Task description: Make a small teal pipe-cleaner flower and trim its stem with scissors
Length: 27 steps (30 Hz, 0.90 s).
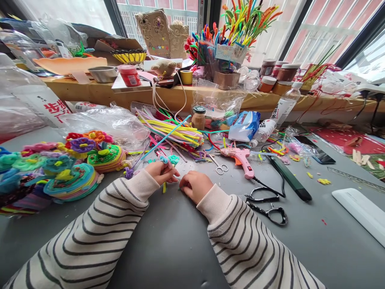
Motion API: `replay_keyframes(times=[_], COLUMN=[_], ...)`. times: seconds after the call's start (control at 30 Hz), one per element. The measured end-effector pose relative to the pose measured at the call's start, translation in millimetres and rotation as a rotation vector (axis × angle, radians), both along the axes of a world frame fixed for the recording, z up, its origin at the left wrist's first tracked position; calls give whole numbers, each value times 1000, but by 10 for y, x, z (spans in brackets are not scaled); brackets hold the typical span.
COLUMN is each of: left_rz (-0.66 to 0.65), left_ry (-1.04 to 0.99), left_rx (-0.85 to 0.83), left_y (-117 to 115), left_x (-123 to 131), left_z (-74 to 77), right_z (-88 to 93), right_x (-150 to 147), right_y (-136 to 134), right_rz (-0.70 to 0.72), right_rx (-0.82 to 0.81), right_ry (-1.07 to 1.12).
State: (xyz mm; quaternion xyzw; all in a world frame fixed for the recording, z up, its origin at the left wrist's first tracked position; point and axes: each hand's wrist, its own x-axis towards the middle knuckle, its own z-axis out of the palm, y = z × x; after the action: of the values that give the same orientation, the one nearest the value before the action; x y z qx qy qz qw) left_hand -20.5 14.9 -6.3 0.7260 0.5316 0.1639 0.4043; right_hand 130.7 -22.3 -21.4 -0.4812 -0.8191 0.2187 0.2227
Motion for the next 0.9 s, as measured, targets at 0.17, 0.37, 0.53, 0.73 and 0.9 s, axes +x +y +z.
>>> replay_keyframes(times=[0.17,0.37,0.53,0.73,0.9], left_rz=[-9,-104,-163,-109,-93], left_ry=[3,29,-37,4,30], left_rx=[-9,-99,-105,-86,-74], left_y=[12,-7,-17,8,23], left_x=[-3,19,35,6,-17], left_z=[2,-16,-48,-39,-46], right_z=[39,27,-12,20,1], right_x=[108,162,68,151,131], right_y=[25,41,44,47,62], right_rz=[2,-40,-97,-232,-252], right_rx=[-26,-60,-5,-32,50], right_ry=[102,32,26,95,133])
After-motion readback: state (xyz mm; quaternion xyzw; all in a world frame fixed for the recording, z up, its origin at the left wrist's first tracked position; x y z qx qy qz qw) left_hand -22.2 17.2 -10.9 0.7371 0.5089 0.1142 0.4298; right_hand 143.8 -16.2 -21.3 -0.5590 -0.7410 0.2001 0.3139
